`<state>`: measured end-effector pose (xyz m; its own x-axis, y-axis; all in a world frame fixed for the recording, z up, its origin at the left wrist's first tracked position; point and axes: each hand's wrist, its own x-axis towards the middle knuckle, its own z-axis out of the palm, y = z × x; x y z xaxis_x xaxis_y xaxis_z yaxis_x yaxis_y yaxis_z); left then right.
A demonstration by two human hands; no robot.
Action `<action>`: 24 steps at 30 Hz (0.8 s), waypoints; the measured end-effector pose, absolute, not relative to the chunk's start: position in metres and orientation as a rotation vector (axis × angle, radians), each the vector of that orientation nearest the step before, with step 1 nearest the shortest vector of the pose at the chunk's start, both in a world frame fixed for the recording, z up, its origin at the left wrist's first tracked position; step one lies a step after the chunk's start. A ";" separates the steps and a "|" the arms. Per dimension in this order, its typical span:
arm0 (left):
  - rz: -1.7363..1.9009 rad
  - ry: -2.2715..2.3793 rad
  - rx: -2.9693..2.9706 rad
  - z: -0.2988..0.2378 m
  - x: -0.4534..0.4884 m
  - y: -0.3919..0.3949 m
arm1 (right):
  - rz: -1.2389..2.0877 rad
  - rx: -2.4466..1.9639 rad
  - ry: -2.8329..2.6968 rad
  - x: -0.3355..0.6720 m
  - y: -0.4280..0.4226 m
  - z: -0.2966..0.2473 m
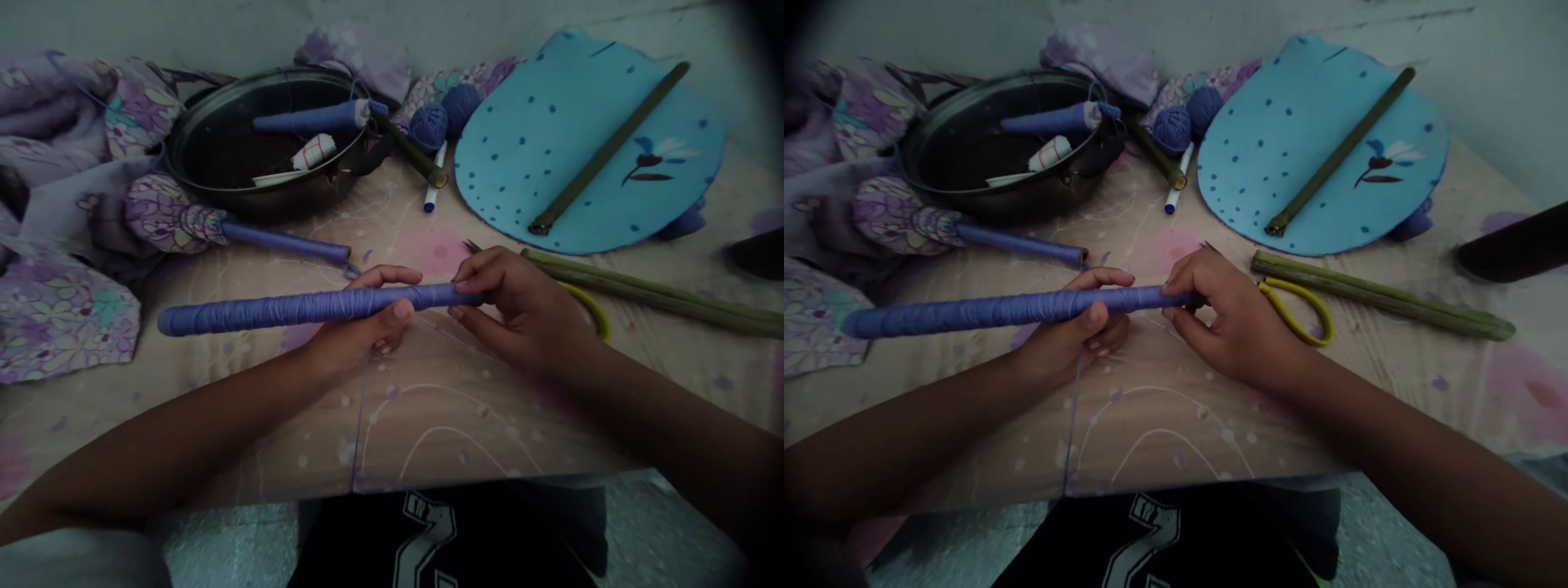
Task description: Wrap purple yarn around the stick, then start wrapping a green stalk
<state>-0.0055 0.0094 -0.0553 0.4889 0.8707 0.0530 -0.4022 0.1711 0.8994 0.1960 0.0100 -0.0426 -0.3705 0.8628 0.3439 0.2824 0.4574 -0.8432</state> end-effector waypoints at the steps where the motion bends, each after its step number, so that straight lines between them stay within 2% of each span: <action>1: 0.971 0.552 1.038 -0.055 -0.005 0.009 | 0.885 -0.975 -1.900 0.196 0.010 -0.043; 3: 0.974 0.552 1.037 -0.055 -0.005 0.010 | 1.069 -1.042 -1.875 0.196 0.010 -0.041; 6: 0.982 0.536 1.033 -0.055 -0.005 0.010 | 1.545 -1.112 -1.648 0.194 0.010 -0.035; 8: 0.982 0.531 1.029 -0.056 -0.005 0.010 | 1.697 -1.126 -1.525 0.192 0.010 -0.031; 11: 0.962 0.538 0.996 -0.055 -0.005 0.011 | 1.658 -1.173 -1.537 0.190 0.009 -0.028; 18: 0.952 0.602 0.881 -0.050 -0.006 0.011 | 1.225 -1.145 -1.582 0.191 0.010 -0.033; 24: 0.983 0.607 0.840 -0.050 -0.007 0.011 | 1.217 -1.052 -1.524 0.189 0.010 -0.033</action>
<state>-0.0066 0.0113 -0.0505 0.4386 0.8957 -0.0735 -0.4670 0.2970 0.8329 0.1895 0.0098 -0.0328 -0.2400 0.9617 0.1322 0.0840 0.1563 -0.9841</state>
